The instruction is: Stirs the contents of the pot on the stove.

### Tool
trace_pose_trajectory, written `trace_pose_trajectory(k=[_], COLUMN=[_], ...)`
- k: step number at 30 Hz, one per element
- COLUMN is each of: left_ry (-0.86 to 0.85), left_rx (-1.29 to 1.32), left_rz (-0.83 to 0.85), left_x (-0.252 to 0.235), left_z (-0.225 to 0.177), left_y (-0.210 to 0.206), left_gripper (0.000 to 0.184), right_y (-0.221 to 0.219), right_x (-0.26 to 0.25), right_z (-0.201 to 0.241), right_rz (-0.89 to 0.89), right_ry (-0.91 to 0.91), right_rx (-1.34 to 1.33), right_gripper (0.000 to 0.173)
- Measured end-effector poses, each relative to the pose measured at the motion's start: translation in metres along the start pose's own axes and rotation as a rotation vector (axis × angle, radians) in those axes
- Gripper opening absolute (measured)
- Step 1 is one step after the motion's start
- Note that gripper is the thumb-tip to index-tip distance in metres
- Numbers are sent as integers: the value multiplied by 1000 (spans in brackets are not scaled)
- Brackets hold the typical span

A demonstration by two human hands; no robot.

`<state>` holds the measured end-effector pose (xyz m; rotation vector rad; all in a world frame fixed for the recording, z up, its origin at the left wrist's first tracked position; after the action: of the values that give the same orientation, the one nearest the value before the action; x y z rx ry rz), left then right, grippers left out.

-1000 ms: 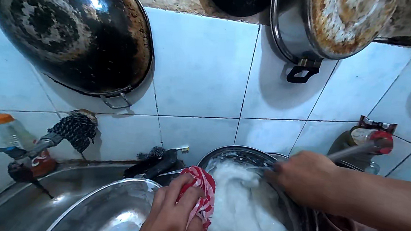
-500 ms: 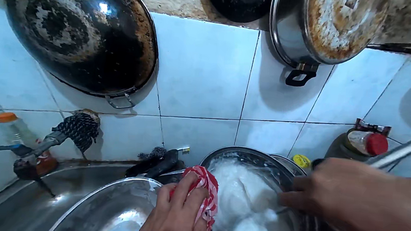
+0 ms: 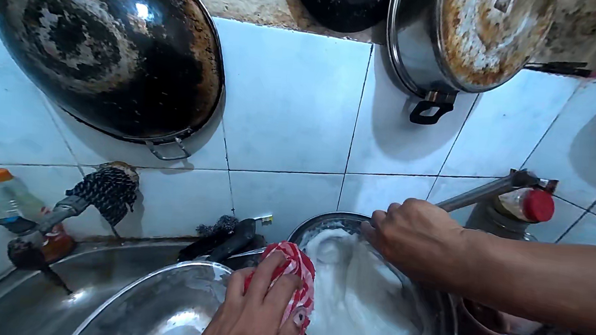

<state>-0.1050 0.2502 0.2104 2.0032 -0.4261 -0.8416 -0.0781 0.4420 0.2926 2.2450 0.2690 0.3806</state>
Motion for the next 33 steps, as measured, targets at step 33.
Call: trace_pose_trajectory(k=[33], left_ry=[13], left_rx=[-68], left_rz=[-44], left_x=[10], left_z=[-1], left_y=[-10], left_gripper=[54], right_y=[-30], right_x=[9], right_z=[34], right_rz=[645], right_ry=[37], right_rx=[-810], right_gripper=[27])
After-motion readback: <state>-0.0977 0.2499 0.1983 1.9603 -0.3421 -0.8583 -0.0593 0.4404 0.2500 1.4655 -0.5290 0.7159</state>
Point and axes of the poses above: each hand's wrist, its own x-axis away from the middle knuckle, its own y-axis out of the back of the hand, z = x × y, the point moved 6 cm from there along -x, towards the middle knuckle, and after that the axes turned 6 degrees about y, right-handed, at the moved point
